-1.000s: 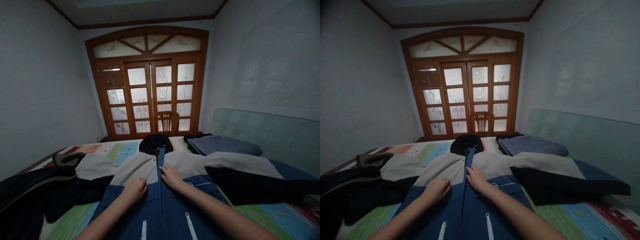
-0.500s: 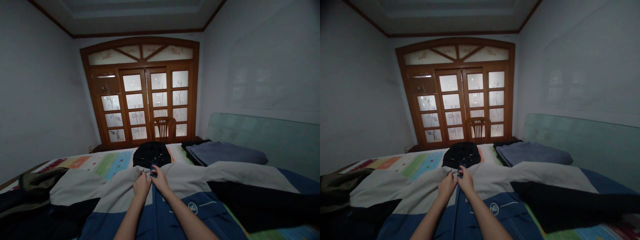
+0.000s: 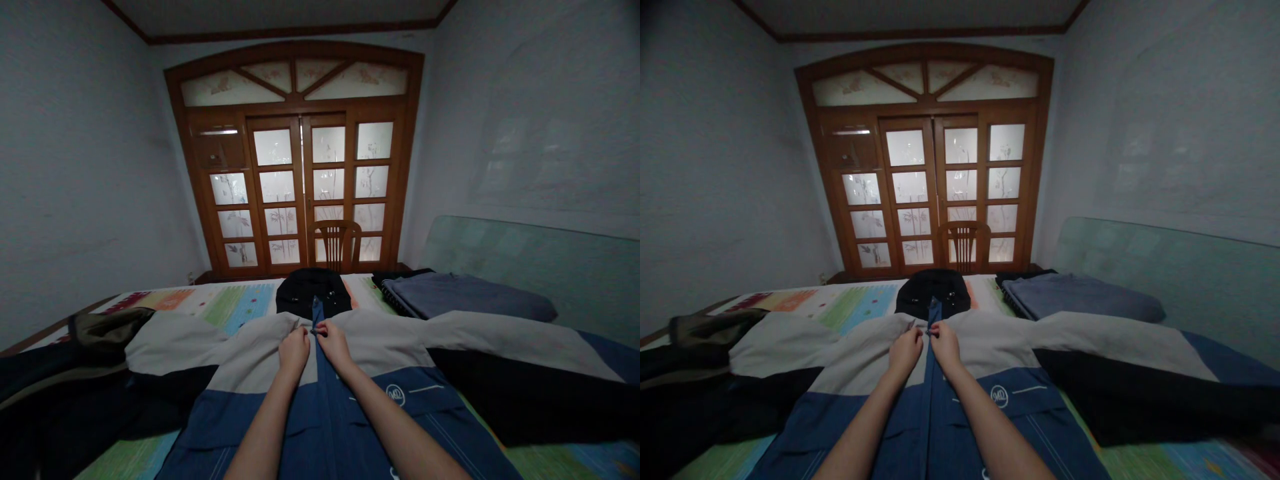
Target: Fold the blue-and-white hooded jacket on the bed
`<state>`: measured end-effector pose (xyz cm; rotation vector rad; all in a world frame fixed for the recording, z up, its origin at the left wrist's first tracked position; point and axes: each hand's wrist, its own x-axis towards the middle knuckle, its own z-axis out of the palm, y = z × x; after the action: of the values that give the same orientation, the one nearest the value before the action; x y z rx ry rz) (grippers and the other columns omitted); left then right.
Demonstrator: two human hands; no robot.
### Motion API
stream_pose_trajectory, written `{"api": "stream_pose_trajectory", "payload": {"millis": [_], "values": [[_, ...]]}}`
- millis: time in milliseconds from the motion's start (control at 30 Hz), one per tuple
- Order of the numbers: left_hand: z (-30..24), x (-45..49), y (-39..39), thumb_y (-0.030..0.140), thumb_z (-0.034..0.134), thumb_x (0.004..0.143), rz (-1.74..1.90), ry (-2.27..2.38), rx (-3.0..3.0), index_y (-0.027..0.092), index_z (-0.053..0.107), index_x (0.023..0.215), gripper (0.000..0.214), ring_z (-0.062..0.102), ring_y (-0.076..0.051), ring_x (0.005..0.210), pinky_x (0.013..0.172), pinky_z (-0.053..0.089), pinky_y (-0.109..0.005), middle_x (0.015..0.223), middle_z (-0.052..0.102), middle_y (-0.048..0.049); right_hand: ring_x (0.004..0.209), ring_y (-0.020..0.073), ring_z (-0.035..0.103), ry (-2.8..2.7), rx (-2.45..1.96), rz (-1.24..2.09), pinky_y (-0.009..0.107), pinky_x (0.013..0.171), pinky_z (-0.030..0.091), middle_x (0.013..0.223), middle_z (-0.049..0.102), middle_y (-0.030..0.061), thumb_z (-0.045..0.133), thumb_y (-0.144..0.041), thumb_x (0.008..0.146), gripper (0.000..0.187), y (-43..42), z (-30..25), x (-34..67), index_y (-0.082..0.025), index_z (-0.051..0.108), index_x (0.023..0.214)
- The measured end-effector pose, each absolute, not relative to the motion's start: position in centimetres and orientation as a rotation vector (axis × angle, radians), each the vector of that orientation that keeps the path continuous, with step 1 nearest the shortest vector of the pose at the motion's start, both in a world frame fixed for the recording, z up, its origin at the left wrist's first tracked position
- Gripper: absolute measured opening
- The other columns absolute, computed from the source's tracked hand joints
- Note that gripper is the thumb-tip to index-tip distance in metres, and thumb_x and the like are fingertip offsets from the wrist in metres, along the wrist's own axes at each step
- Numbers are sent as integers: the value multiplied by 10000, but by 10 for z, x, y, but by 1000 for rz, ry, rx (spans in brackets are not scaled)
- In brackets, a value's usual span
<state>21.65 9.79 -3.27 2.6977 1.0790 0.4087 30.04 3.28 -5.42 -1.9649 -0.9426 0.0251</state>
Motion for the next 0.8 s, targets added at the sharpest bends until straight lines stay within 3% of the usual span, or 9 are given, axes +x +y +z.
{"api": "stream_pose_trajectory", "payload": {"millis": [367,667,800], "values": [[-32,216,96,207,336,808,411,1093,2702,194,565,943,266,598,-197,839,674,425,-274,903,648,-83,766,184,582,-1179,-2313,-168,246,658,380,799,642,69,408,-99,777,192,35,-46,290,-169,576,836],[-31,214,95,215,336,818,423,1093,2720,189,564,892,241,609,-205,812,643,435,-276,870,656,-84,799,214,532,-1517,-2414,-313,277,689,350,809,606,120,372,-80,772,211,34,-37,286,-120,549,879],[-32,213,94,221,285,843,416,1080,2740,193,537,980,288,614,-207,803,635,438,-279,870,657,-93,816,209,525,-1666,-2386,-319,274,730,341,838,604,127,382,-68,755,230,35,-32,284,-102,530,928]]}}
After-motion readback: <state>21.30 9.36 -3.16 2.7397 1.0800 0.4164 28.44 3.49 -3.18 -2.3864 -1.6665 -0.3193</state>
